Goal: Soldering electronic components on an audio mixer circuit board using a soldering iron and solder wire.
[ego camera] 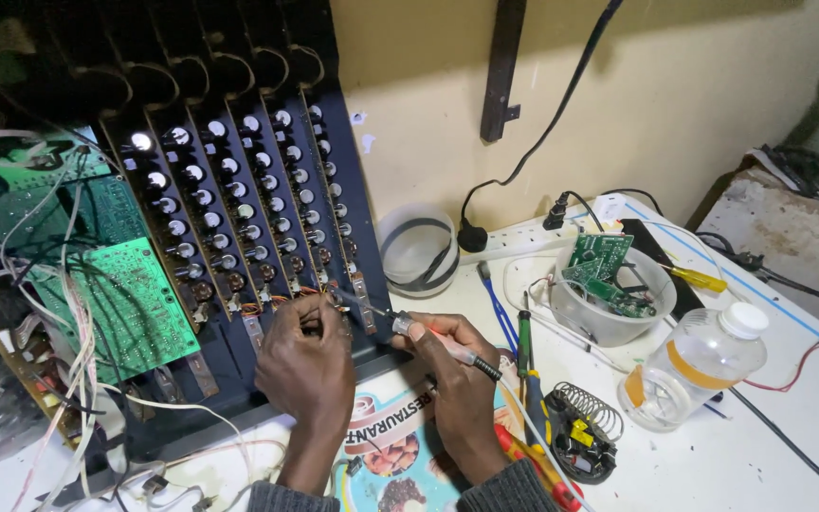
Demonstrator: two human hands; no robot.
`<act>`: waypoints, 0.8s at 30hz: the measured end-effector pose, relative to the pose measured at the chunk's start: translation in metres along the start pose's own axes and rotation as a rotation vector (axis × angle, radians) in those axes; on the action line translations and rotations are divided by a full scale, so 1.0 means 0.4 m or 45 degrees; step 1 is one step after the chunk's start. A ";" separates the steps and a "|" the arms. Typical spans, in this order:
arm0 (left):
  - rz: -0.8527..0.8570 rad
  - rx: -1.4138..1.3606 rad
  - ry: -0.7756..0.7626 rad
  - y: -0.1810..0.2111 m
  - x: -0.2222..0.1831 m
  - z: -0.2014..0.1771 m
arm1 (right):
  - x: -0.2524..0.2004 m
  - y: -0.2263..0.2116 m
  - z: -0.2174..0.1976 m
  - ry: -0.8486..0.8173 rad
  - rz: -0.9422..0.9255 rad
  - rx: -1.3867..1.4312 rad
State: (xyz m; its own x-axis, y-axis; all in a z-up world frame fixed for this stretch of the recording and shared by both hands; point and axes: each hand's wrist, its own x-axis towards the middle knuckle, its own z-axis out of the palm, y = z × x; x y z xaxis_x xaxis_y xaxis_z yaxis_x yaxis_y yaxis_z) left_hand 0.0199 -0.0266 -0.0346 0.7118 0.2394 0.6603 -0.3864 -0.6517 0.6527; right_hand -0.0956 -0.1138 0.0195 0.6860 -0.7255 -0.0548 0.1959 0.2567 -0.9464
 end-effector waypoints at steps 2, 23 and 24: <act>0.014 -0.005 0.004 0.001 0.001 0.001 | 0.001 0.004 -0.001 -0.010 -0.060 -0.017; -0.051 0.033 -0.045 -0.002 0.001 0.003 | 0.004 0.027 -0.006 0.057 0.004 0.198; -0.051 0.032 -0.043 0.001 0.001 0.001 | 0.009 0.032 -0.008 0.056 0.002 0.198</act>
State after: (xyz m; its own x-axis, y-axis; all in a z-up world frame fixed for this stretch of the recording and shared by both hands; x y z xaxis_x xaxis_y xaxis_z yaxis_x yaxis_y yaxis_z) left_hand 0.0204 -0.0272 -0.0343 0.7462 0.2415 0.6203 -0.3423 -0.6601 0.6687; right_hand -0.0930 -0.1150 0.0063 0.6558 -0.7513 -0.0735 0.3035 0.3515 -0.8856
